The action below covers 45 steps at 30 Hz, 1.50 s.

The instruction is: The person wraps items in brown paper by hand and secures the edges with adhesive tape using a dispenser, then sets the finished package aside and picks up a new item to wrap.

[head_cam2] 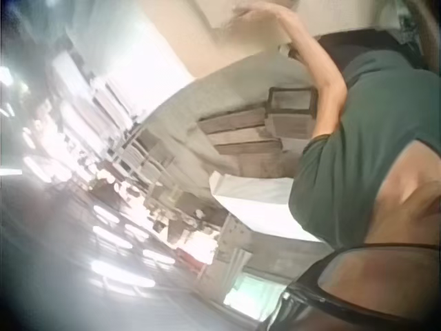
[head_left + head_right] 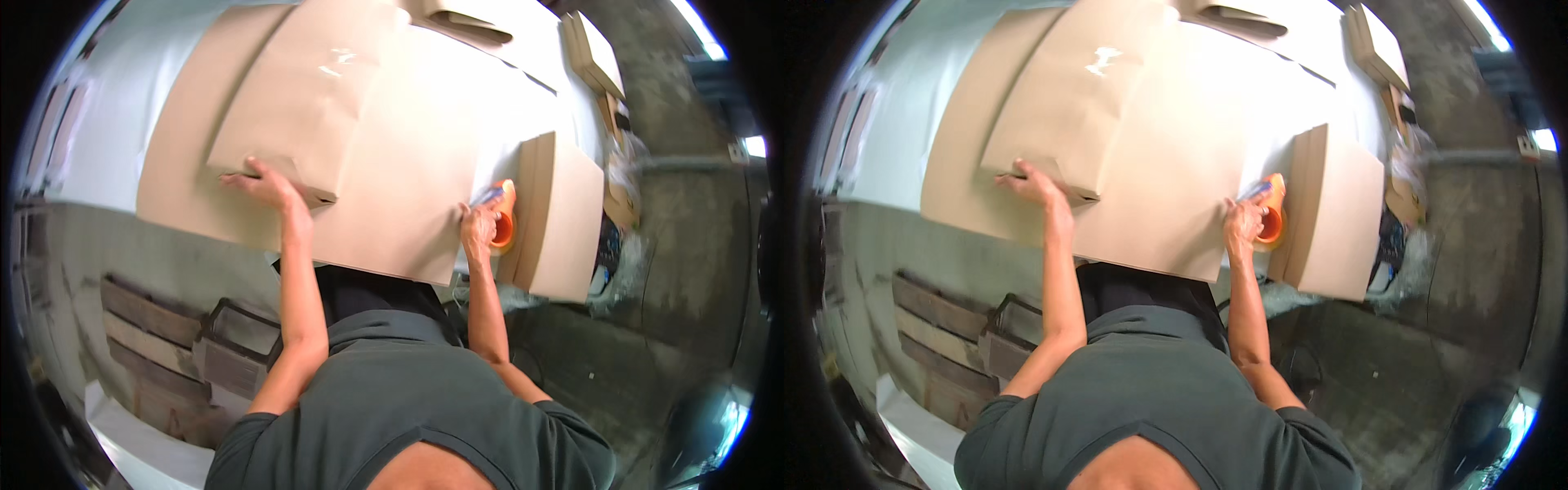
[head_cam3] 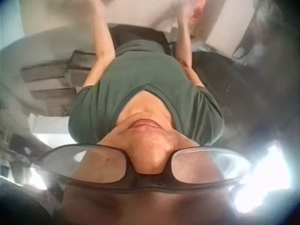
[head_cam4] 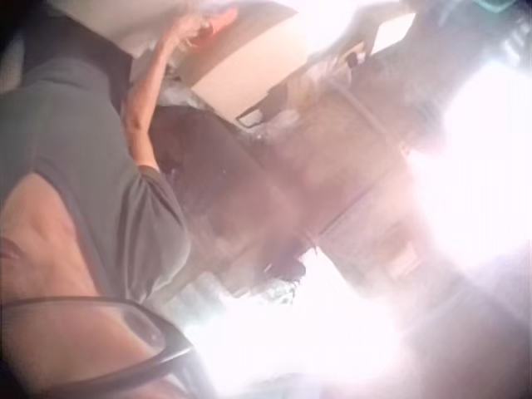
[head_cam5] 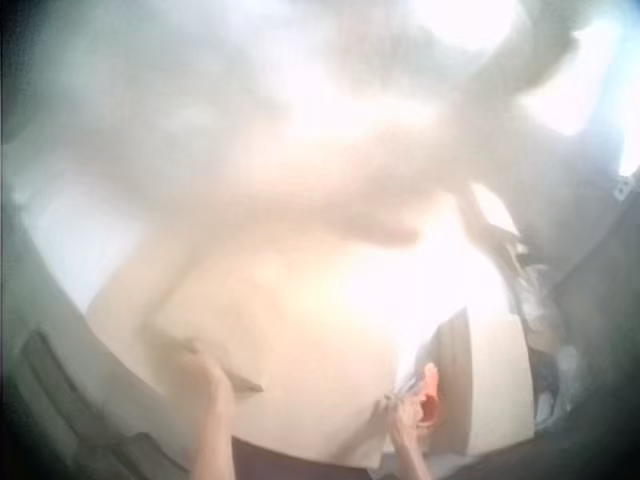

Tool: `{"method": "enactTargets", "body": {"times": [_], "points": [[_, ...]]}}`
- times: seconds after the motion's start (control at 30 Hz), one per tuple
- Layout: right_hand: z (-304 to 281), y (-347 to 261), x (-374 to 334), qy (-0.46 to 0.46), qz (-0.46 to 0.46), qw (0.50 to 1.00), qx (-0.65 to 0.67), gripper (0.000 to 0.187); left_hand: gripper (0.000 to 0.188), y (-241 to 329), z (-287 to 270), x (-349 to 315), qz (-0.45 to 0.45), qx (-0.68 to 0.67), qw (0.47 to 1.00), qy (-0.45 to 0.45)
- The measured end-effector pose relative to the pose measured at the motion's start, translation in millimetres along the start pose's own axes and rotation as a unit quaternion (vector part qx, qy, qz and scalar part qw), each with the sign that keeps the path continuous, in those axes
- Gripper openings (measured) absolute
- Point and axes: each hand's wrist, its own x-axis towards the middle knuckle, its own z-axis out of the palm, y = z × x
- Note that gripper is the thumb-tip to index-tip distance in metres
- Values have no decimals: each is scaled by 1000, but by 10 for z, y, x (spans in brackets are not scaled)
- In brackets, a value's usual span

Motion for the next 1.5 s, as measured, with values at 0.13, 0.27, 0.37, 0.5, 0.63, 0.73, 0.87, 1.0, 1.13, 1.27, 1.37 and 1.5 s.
{"method": "enactTargets", "body": {"times": [0.13,0.27,0.37,0.5,0.63,0.73,0.87,1.0,1.13,1.27,1.37,1.5], "points": [[-604,712,200,-18,-203,975,89,81,74,-287,-206,-576,-52,123,990,54],[-1242,-747,-313,-247,-330,868,277,79,71,24,-10,-32,-4,124,991,58],[-1275,-1712,-602,-281,-509,793,180,87,69,-133,-28,11,7,155,982,103],[-985,-2968,-958,-305,-643,689,138,70,62,-1,73,-132,-33,97,987,127],[-800,-3730,-1319,-329,-667,666,54,54,55,-191,28,-39,26,120,982,146],[-703,-3882,-1347,-348,-679,646,3,50,54,-148,71,-39,40,45,984,169],[-676,-3953,-1314,-330,-682,643,-114,53,53,-148,54,-75,41,119,976,176],[-695,-3941,-1246,-311,-698,625,-159,50,50,-177,46,-22,61,108,976,177],[-850,-3691,-922,-366,-703,573,-206,41,50,-147,109,-86,53,79,980,174],[-1064,-2999,-767,-459,-598,631,-183,49,48,-244,36,-22,59,75,979,179],[-1097,-2589,-545,-368,-612,660,-235,67,48,-232,10,-1,80,90,976,184],[-1143,-2870,-598,-397,-542,655,-347,64,53,-129,50,-44,31,72,983,164]]}}
